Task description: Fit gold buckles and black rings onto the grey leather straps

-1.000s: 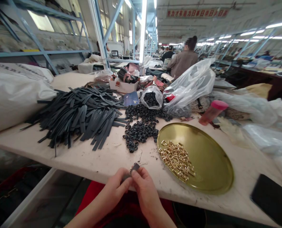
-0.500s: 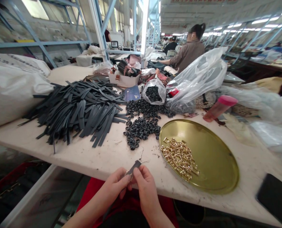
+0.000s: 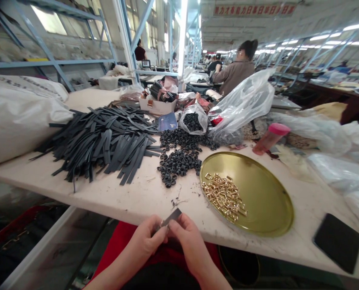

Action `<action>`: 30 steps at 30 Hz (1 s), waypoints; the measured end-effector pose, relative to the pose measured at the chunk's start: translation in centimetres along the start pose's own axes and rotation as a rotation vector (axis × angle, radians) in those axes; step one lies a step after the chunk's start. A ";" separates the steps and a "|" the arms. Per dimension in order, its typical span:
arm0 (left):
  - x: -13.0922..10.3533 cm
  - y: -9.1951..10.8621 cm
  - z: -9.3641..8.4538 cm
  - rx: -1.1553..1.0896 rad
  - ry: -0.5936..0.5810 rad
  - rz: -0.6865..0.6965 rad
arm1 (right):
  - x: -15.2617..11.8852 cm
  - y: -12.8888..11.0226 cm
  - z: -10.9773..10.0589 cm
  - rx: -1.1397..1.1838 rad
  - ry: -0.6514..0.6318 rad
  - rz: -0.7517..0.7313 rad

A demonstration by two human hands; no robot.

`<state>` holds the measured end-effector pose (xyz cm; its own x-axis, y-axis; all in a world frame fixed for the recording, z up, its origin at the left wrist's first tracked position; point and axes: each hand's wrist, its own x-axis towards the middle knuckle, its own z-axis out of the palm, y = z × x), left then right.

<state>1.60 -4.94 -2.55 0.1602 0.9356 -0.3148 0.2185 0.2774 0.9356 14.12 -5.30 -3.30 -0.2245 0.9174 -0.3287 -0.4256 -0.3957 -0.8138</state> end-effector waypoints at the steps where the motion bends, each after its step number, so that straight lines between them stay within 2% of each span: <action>1: -0.2 0.0 0.1 -0.014 0.003 -0.002 | -0.2 -0.1 0.1 0.015 -0.011 0.000; 7: -1.0 -1.2 0.4 -0.135 0.010 0.025 | -1.1 0.1 0.2 -0.084 -0.009 -0.019; 13: -1.9 -1.6 0.6 -0.024 0.058 0.077 | -1.6 0.4 -0.6 -0.605 0.074 -0.279; 15: -1.9 -1.6 0.7 0.022 0.066 0.083 | -1.6 0.4 -0.9 -0.702 0.073 -0.307; 18: -1.6 -1.7 0.9 0.033 0.076 0.055 | -1.0 0.2 -1.3 -0.714 0.062 -0.276; 23: -0.6 -2.1 1.2 -0.083 0.053 -0.027 | 0.3 -0.2 -1.7 -0.561 -0.063 -0.113; 25: -0.3 -2.4 1.3 -0.096 0.051 -0.031 | 0.5 -0.5 -1.6 -0.601 -0.051 -0.128; 27: -0.1 -2.5 1.2 -0.076 0.076 -0.012 | 0.5 -0.7 -1.4 -0.722 0.000 -0.206; 30: 0.2 -2.3 1.1 0.024 0.095 -0.001 | 0.6 -0.7 -1.5 -0.861 0.051 -0.270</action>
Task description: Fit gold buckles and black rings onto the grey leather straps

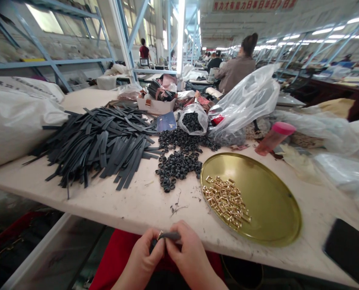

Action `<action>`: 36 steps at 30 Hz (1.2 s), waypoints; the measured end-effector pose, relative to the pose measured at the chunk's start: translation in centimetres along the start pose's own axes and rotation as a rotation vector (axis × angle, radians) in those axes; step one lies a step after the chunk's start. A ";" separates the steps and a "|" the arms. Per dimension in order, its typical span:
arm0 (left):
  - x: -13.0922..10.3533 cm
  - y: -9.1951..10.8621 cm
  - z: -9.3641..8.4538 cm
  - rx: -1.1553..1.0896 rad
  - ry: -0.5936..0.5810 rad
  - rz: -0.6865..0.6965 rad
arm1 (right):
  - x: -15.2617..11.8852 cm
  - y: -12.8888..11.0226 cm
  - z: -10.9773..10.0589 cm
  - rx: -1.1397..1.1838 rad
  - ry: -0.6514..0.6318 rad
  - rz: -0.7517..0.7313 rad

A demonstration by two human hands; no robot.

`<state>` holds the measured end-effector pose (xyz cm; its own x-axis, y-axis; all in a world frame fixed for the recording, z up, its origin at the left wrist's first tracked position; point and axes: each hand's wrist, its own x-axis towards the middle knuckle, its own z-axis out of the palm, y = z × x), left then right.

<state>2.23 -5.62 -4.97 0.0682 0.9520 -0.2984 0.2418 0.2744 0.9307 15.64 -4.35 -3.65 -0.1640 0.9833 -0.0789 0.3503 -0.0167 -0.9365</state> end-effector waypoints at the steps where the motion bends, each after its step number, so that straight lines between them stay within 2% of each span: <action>1: 0.1 0.2 0.0 0.041 0.001 -0.008 | 0.1 0.2 0.0 -0.016 -0.007 0.011; 7: 1.0 1.8 -0.8 0.199 -0.096 -0.030 | 2.0 1.8 -0.2 0.029 -0.024 0.141; 12: 2.2 2.8 -2.1 0.274 -0.170 -0.022 | 3.4 1.0 -0.9 0.238 -0.143 0.226; 16: 3.4 3.2 -2.9 0.278 -0.207 -0.025 | 3.5 0.1 -1.1 0.232 -0.161 0.194; 19: 4.2 3.4 -3.5 0.270 -0.188 -0.037 | 3.3 -0.7 -1.2 0.082 -0.181 0.073; 23: 4.7 3.6 -4.2 0.212 -0.169 0.003 | 4.7 -1.6 -2.0 -0.106 -0.310 -0.054; 25: 4.9 3.6 -4.3 0.187 -0.211 0.063 | 6.7 -1.5 -2.6 -0.243 -0.261 -0.101; 28: 5.3 3.4 -4.4 0.189 -0.207 0.048 | 10.5 -0.6 -3.1 -0.634 -0.102 -0.200; 30: 5.4 3.2 -4.5 0.181 -0.170 0.013 | 12.4 0.3 -2.9 -0.834 -0.110 -0.228; 33: 5.0 3.0 -4.5 0.145 -0.146 -0.010 | 13.7 1.4 -2.4 -0.901 -0.094 -0.207; 36: 4.5 2.7 -4.2 0.106 -0.128 -0.029 | 13.6 2.0 -2.0 -0.895 -0.062 -0.191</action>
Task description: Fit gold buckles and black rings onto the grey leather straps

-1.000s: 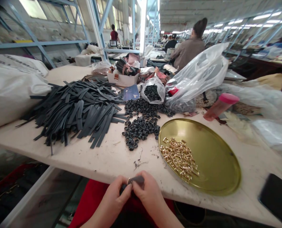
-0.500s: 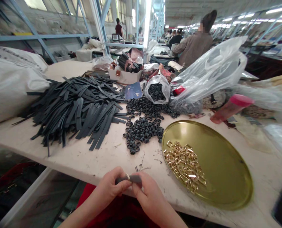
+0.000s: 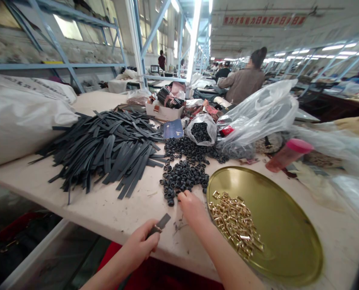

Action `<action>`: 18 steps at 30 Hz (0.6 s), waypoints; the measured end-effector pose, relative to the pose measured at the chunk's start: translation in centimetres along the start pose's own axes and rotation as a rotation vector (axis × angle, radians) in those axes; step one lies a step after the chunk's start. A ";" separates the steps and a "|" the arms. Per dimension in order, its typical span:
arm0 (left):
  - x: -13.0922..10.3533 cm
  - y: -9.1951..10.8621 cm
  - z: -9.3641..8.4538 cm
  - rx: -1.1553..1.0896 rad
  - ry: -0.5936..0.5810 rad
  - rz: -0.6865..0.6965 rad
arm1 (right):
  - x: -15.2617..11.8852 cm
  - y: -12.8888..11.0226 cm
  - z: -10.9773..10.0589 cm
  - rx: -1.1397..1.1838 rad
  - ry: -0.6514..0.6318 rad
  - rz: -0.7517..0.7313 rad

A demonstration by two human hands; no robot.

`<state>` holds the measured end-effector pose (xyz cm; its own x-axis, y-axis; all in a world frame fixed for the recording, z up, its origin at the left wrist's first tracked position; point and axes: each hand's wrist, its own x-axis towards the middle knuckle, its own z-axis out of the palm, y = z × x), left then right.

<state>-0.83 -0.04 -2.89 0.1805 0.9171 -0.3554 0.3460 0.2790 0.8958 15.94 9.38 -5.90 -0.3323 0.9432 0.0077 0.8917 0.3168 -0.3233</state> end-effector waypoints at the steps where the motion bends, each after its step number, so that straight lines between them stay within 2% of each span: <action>1: -0.1 -0.1 0.2 -0.011 0.004 0.003 | -0.1 0.0 0.1 0.013 0.004 0.004; 6: -0.3 -0.2 0.8 -0.032 0.025 0.052 | 0.3 -0.3 -0.1 0.167 0.043 0.049; 10: -1.0 -0.1 0.2 -0.012 0.074 0.087 | -0.2 -0.9 -1.0 0.405 0.106 0.081; 14: -1.9 0.3 -0.5 0.002 0.180 0.134 | -3.1 -2.8 -1.7 0.752 0.086 0.107; 18: -2.5 0.9 0.0 0.027 0.238 0.187 | -6.9 -5.3 -1.6 1.114 0.032 0.153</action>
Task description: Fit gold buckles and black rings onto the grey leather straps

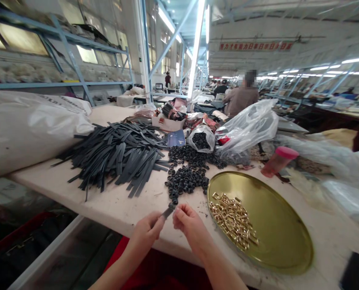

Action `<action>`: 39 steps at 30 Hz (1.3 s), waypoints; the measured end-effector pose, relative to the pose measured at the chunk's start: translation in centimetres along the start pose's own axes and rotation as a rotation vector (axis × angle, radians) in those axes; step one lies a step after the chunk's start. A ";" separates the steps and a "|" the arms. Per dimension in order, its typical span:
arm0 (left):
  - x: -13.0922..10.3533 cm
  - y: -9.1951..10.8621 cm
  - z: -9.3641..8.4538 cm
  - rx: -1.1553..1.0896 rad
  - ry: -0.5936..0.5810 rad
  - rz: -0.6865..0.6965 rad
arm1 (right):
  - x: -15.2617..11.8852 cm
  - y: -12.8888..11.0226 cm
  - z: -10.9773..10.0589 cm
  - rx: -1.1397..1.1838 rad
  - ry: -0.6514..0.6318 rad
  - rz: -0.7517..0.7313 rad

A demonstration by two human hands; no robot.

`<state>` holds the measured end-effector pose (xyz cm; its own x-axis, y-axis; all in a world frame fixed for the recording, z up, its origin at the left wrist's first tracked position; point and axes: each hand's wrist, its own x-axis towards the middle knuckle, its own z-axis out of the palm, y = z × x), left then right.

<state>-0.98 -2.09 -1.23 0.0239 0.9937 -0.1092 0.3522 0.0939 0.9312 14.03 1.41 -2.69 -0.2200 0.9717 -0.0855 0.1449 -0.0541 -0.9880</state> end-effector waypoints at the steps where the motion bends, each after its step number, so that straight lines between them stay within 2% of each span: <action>1: 0.0 0.0 0.3 -0.001 -0.004 0.006 | -0.7 0.0 0.4 0.063 0.007 0.013; 4: 0.4 -0.5 1.1 -0.020 -0.026 -0.008 | -1.3 0.6 1.3 0.160 0.036 0.045; 7: 1.7 -1.6 1.7 -0.052 -0.032 -0.060 | -0.5 1.8 1.3 0.136 0.091 0.052; 12: 3.5 -3.1 1.6 -0.185 0.012 -0.154 | 1.3 3.7 0.2 -0.061 0.162 0.018; 16: 3.1 -3.2 0.6 -0.343 0.107 -0.222 | 2.4 3.0 -0.1 -0.311 0.189 -0.086; 19: 2.9 -3.3 -0.6 -0.446 0.207 -0.254 | 3.6 1.4 0.8 -0.517 0.136 -0.187; 22: 3.3 -3.6 -1.8 -0.511 0.270 -0.276 | 5.6 0.0 2.8 -0.700 0.033 -0.257; 28: 4.1 -4.4 -3.2 -0.592 0.296 -0.347 | 9.4 0.1 7.2 -0.976 -0.117 -0.278; 33: 4.3 -4.5 -3.4 -0.632 0.286 -0.368 | 10.1 0.2 7.9 -1.079 -0.168 -0.242; 39: 4.0 -4.8 -3.4 -0.636 0.297 -0.343 | 10.4 -0.4 8.6 -1.016 -0.138 -0.169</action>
<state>-5.75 1.67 -5.01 -0.2722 0.8690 -0.4132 -0.3116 0.3266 0.8923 3.36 9.51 -4.27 -0.4122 0.9105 -0.0328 0.8326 0.3618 -0.4193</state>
